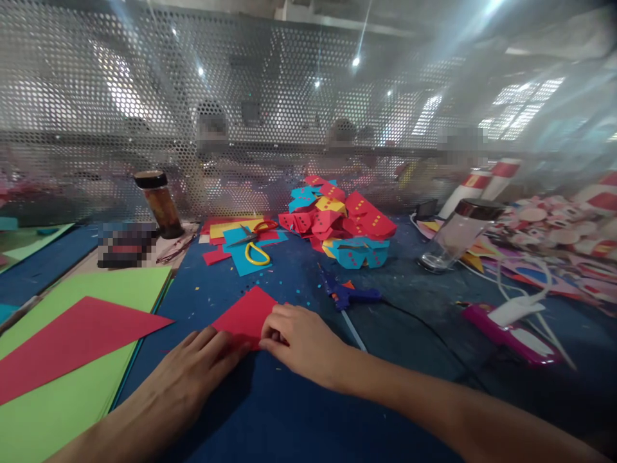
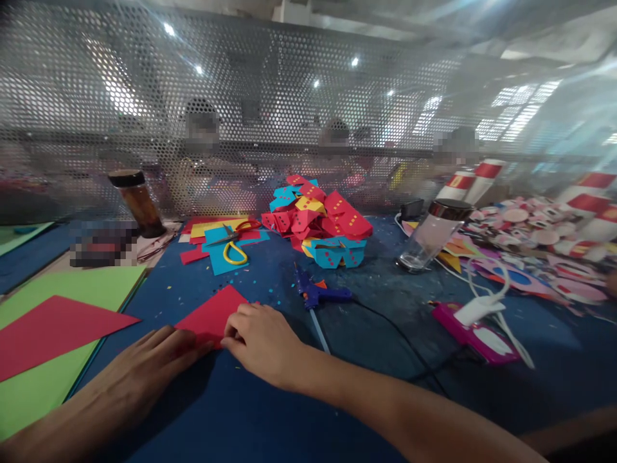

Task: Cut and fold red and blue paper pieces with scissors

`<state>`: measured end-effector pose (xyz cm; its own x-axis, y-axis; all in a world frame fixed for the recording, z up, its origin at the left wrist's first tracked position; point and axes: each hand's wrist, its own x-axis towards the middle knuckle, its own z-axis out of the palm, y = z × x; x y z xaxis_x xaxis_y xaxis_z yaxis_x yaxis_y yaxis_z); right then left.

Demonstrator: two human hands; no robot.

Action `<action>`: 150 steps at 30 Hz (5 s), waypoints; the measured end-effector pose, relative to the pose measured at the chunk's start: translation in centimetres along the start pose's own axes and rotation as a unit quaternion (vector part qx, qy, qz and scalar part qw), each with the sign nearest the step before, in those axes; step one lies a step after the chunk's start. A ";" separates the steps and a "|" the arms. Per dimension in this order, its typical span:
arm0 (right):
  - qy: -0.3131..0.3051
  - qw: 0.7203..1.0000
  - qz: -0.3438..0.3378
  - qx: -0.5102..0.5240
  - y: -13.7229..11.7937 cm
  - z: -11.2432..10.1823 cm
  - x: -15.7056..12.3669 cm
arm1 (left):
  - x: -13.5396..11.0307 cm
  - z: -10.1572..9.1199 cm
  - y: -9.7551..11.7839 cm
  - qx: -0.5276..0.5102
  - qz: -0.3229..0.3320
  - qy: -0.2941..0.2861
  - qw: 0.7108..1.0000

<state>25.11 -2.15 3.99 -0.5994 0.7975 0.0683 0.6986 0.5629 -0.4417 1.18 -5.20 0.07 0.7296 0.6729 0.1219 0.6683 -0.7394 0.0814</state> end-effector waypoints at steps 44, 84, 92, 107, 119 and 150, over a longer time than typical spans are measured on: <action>0.044 0.998 -0.034 -0.011 0.6 1.0 -0.5 | 1.0 -0.6 1.8 0.039 -0.010 -0.007 0.999; 0.015 0.997 0.065 -0.035 2.8 -2.2 -3.9 | 0.8 -0.5 1.7 0.020 -0.014 0.011 1.000; 0.022 0.995 0.088 -0.046 3.1 -2.8 -5.0 | 0.5 0.0 1.3 0.030 -0.009 0.024 0.999; 0.044 0.991 0.071 -0.109 3.7 -2.9 -6.2 | 0.5 -0.1 1.4 0.041 0.000 0.036 0.998; 0.038 0.980 0.065 -0.182 4.2 -3.5 -7.2 | 0.5 -0.1 1.4 0.037 0.005 0.034 0.999; 0.045 0.998 -0.034 0.016 2.0 0.8 -2.0 | 5.0 0.1 1.7 -0.188 -0.089 0.075 0.975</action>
<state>27.44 -2.81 2.24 -0.6063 0.7748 0.1792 0.6439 0.6105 -0.4610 5.97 -3.13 0.72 0.5589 0.8011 0.2141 0.6613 -0.5864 0.4678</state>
